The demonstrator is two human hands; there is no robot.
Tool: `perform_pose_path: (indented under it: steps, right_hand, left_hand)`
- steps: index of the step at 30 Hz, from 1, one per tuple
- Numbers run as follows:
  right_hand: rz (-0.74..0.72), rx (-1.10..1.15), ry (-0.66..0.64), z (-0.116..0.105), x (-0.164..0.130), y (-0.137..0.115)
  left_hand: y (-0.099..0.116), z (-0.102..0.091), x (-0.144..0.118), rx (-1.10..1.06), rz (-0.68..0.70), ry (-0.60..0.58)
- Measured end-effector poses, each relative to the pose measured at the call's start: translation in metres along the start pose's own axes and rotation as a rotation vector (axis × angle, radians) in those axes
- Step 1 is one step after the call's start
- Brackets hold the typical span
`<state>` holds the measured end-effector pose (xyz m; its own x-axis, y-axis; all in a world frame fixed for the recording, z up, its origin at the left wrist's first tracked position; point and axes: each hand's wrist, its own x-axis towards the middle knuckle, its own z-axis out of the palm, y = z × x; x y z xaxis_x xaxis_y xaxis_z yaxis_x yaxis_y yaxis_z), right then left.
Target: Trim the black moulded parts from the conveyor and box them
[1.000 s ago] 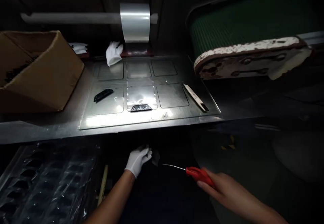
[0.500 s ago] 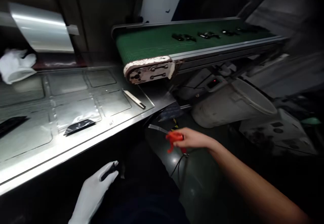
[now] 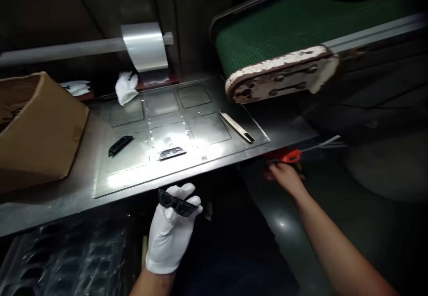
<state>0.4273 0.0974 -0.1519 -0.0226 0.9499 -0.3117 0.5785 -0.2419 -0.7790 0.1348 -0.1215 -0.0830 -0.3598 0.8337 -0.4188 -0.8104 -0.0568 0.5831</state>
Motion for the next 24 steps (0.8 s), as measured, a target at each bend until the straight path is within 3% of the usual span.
perform_pose_path:
  steps: [2, 4, 7, 9, 12, 18, 20, 24]
  right_hand:
    - [-0.017, 0.019, -0.226, 0.015, -0.026, -0.024]
    - [-0.149, 0.043, -0.378, 0.029, -0.065, -0.062]
    - [-0.738, 0.056, -0.492, 0.052, -0.112, -0.13]
    - [-0.986, 0.052, -0.507, 0.067, -0.124, -0.166]
    - [-1.101, -0.021, -0.553, 0.079, -0.116, -0.195]
    - [-1.126, -0.122, -0.784, 0.083, -0.074, -0.231]
    - [-1.163, -0.23, -0.716, 0.089, -0.057, -0.248]
    - [-1.248, -0.701, -0.504, 0.107, -0.022, -0.274]
  left_hand:
    - [0.005, 0.007, 0.003, 0.023, 0.038, 0.032]
    - [0.008, 0.012, 0.005, 0.074, 0.09, 0.054]
    - [0.012, 0.019, 0.008, 0.252, 0.185, 0.059]
    - [0.016, 0.023, 0.011, 0.393, 0.228, 0.08]
    - [0.025, 0.027, 0.015, 0.506, 0.265, 0.15]
    - [0.054, 0.038, 0.021, 0.584, 0.234, 0.196]
    - [0.067, 0.039, 0.024, 0.587, 0.275, 0.249]
    - [0.09, 0.034, 0.033, 0.617, 0.529, 0.425]
